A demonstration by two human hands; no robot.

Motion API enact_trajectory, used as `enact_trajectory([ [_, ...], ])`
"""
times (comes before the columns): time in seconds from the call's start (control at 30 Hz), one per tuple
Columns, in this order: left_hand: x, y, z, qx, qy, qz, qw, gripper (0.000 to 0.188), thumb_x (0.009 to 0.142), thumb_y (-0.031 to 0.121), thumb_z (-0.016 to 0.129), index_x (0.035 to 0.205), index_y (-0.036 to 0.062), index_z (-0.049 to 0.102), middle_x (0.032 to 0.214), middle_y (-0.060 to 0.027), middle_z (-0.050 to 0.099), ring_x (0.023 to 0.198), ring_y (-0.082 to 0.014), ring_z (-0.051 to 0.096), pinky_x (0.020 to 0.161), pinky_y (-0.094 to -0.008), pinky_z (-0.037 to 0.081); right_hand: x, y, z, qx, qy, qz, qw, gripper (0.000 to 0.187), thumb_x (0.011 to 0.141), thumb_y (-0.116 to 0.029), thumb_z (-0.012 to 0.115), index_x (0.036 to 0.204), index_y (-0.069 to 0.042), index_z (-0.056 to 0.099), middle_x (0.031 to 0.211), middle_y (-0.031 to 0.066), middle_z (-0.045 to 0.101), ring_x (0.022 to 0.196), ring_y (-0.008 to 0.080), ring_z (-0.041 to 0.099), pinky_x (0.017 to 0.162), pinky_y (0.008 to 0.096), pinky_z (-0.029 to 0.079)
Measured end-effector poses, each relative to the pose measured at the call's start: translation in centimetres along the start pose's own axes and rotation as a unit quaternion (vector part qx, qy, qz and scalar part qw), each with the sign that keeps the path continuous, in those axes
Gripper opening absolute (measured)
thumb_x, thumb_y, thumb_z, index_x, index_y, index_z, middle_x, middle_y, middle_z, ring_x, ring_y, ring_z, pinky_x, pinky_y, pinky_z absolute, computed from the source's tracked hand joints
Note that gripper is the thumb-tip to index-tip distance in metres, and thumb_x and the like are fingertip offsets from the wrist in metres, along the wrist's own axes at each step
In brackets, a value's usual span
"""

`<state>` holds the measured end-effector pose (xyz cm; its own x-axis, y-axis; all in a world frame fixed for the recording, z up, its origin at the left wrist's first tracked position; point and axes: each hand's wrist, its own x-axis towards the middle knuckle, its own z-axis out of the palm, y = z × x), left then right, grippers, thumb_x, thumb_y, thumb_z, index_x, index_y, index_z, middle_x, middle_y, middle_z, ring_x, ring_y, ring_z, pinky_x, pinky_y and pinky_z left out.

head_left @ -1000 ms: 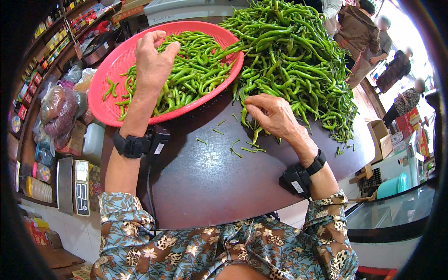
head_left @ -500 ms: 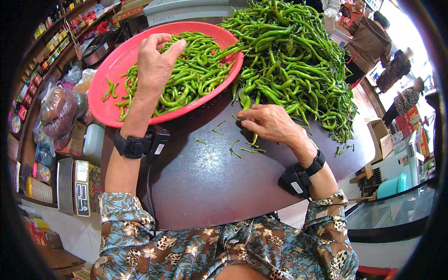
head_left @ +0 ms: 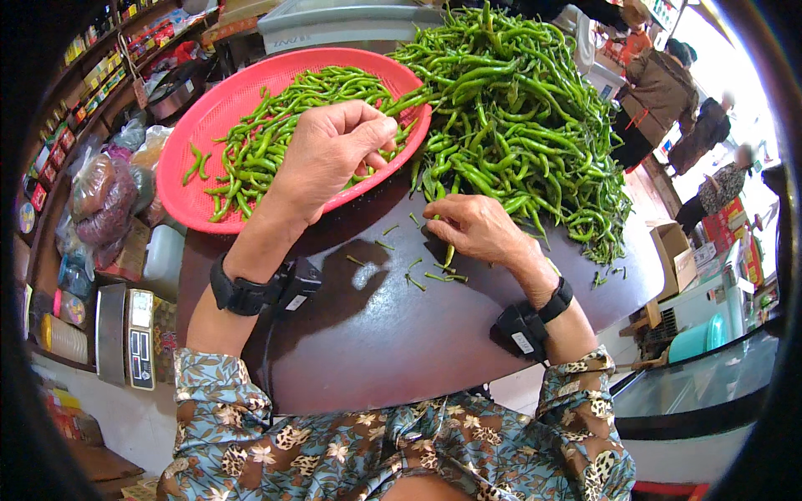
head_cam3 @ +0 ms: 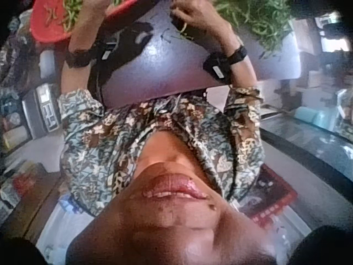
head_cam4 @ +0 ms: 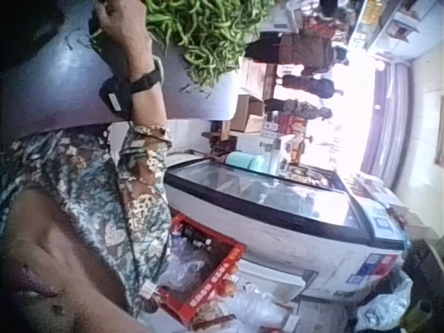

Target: The person repeatedly picks green peppers from a large pile, snaps off the stems by hand, and places the trimmed peppers into a pink colander. The stems are discarded onto the table surface.

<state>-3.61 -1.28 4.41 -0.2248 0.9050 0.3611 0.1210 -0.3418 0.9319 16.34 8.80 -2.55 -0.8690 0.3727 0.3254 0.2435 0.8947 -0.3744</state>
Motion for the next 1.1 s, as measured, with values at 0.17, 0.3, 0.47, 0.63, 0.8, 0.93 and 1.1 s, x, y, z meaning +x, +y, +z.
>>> enact_trajectory([
  [0.17, -0.2, 0.4, -0.2, -0.043, -0.043, -0.066, 0.996, 0.015, 0.087, 0.018, 0.056, 0.082, 0.0047, 0.061, 0.075, -0.0012, 0.061, 0.06, -0.005, 0.055, 0.053, -0.0176, 0.044, 0.1, -0.7, -1.3, 0.015, 0.035, -0.004, 0.999, 0.018, 0.081, -0.019, 0.056, 0.09, -0.004, 0.063, 0.078, 0.0121, 0.062, 0.068, 0.0274, 0.06, 0.061, 0.0354, 0.048],
  [0.3, -0.2, 0.3, 0.1, -0.023, -0.023, -0.047, 0.998, 0.015, 0.087, 0.017, 0.055, 0.081, 0.0044, 0.061, 0.073, -0.0008, 0.061, 0.057, -0.0052, 0.055, 0.051, -0.0173, 0.042, 0.3, -1.6, -2.8, 0.028, 0.083, -0.003, 0.996, 0.017, 0.081, -0.018, 0.056, 0.087, -0.004, 0.063, 0.077, 0.0121, 0.062, 0.067, 0.0287, 0.06, 0.061, 0.0355, 0.048],
  [0.47, -0.5, 0.4, -0.1, -0.013, -0.015, -0.032, 0.999, 0.015, 0.087, 0.017, 0.055, 0.08, 0.0045, 0.061, 0.072, -0.0006, 0.061, 0.058, -0.0047, 0.055, 0.051, -0.0171, 0.041, 0.4, -2.4, -5.1, 0.038, 0.121, 0.007, 0.992, 0.015, 0.08, -0.015, 0.059, 0.086, -0.001, 0.063, 0.077, 0.0116, 0.062, 0.065, 0.025, 0.06, 0.057, 0.0317, 0.047],
  [0.63, -0.8, 0.5, -0.2, -0.018, -0.013, -0.023, 0.999, 0.015, 0.086, 0.017, 0.056, 0.079, 0.0048, 0.061, 0.071, -0.0001, 0.061, 0.057, -0.0043, 0.054, 0.05, -0.0171, 0.041, 0.6, -2.6, -6.1, 0.024, 0.158, -0.013, 0.987, 0.016, 0.08, -0.014, 0.06, 0.086, 0.0, 0.063, 0.077, 0.011, 0.063, 0.063, 0.0243, 0.059, 0.056, 0.0307, 0.046],
  [0.8, -1.0, 0.7, -0.1, -0.027, -0.015, -0.025, 0.999, 0.016, 0.087, 0.017, 0.055, 0.079, 0.0048, 0.061, 0.07, 0.0003, 0.06, 0.057, -0.0038, 0.054, 0.051, -0.0172, 0.041, 0.5, -2.7, -5.8, 0.024, 0.14, -0.001, 0.99, 0.017, 0.08, -0.015, 0.059, 0.086, 0.0, 0.063, 0.076, 0.0118, 0.062, 0.065, 0.0264, 0.06, 0.058, 0.0323, 0.047],
  [0.93, -1.0, 0.6, -0.1, -0.011, -0.019, -0.026, 0.999, 0.017, 0.087, 0.018, 0.055, 0.077, 0.0055, 0.061, 0.07, 0.0007, 0.06, 0.057, -0.0043, 0.053, 0.052, -0.0177, 0.041, 0.8, -2.3, -4.8, 0.006, 0.121, 0.009, 0.993, 0.017, 0.081, -0.017, 0.058, 0.084, -0.001, 0.063, 0.076, 0.0132, 0.062, 0.067, 0.0298, 0.06, 0.06, 0.0351, 0.047],
  [1.1, -0.8, 0.3, 0.2, -0.034, -0.04, -0.04, 0.998, 0.018, 0.087, 0.019, 0.055, 0.076, 0.0058, 0.061, 0.07, -0.0006, 0.061, 0.057, -0.0052, 0.054, 0.053, -0.0179, 0.042, 1.0, -1.5, -3.9, 0.01, 0.132, 0.024, 0.991, 0.018, 0.08, -0.018, 0.058, 0.082, -0.001, 0.063, 0.075, 0.0135, 0.062, 0.068, 0.0301, 0.06, 0.06, 0.0361, 0.047],
])
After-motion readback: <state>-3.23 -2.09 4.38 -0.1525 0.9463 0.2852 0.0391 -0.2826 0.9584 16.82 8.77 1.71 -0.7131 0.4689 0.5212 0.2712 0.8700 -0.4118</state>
